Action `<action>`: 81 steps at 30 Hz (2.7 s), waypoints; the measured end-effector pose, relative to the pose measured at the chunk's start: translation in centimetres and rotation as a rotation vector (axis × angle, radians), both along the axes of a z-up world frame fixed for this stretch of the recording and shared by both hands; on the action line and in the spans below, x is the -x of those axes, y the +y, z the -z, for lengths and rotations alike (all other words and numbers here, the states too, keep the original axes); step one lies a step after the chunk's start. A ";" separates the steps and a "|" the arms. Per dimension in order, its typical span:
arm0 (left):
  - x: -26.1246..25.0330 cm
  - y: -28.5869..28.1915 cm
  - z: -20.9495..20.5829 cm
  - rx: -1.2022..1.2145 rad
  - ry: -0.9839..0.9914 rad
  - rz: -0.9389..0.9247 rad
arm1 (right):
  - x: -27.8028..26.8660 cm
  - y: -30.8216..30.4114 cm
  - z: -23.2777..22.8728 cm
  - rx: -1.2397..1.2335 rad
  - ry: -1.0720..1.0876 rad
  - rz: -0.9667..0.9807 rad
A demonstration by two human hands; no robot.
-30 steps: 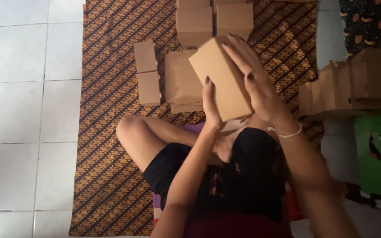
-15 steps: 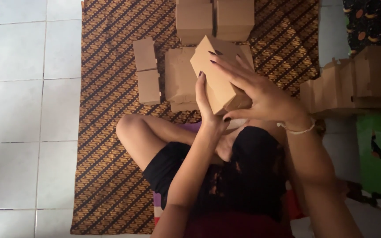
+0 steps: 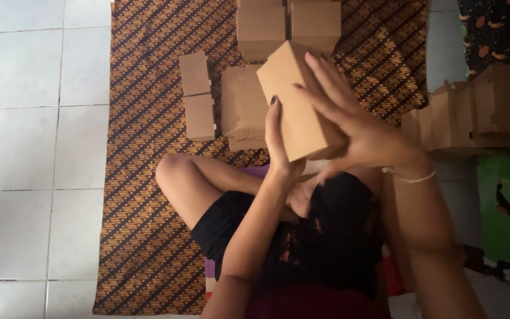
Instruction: Folding flat cardboard sheets into small boxes and stacking them.
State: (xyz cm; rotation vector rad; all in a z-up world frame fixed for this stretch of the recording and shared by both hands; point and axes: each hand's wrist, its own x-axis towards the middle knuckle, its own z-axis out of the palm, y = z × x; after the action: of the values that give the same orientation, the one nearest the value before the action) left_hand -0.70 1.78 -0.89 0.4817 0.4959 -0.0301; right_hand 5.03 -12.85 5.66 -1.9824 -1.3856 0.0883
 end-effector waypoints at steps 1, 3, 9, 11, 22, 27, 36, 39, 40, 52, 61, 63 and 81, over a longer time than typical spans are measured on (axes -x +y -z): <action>0.1 0.2 -0.3 -0.001 -0.002 0.002 | -0.2 -0.3 -0.9 -0.001 -0.002 0.002; 0.4 0.6 -0.9 -0.055 -0.067 -0.002 | -0.5 -0.9 -2.6 -0.076 0.052 -0.027; 0.7 0.0 1.0 -0.100 -0.022 0.033 | -1.4 -1.4 -2.2 0.273 -0.214 0.014; 0.6 0.0 1.4 -0.158 -0.038 0.059 | -1.3 -0.5 -2.3 0.218 -0.207 -0.001; 2.2 1.0 4.6 -0.018 -0.206 0.100 | -0.5 0.5 1.4 0.159 -0.148 -0.006; 3.0 2.1 8.6 -0.146 -0.213 0.095 | 2.5 1.2 1.5 0.082 -0.322 0.040; 5.0 1.5 9.5 -0.006 -0.054 -0.044 | 3.4 0.6 4.4 0.149 -0.137 0.012; 4.2 1.8 14.0 -0.039 -0.083 -0.160 | 4.0 0.0 5.1 0.183 -0.114 0.045; 4.0 2.0 13.2 -0.041 -0.081 -0.160 | 4.3 0.0 4.2 0.181 -0.112 0.045; -0.3 -2.7 32.1 0.391 0.451 -0.260 | 9.2 -0.9 14.3 -0.686 0.938 0.310; -0.1 1.7 11.8 -0.685 -0.768 -0.378 | 7.3 1.0 5.9 -1.160 1.026 0.425; 0.8 2.6 8.8 -0.850 -0.599 -0.406 | 7.2 0.5 6.5 -0.978 0.849 0.451; 2.9 3.0 4.3 -1.130 -0.611 -0.158 | 7.0 -2.5 16.2 -0.682 0.782 0.660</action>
State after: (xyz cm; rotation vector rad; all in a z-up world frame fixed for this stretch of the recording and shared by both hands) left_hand -3.64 4.76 -5.24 1.4937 -0.1087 0.5635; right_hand -1.98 -15.33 -10.56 -1.4616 -0.1788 0.0621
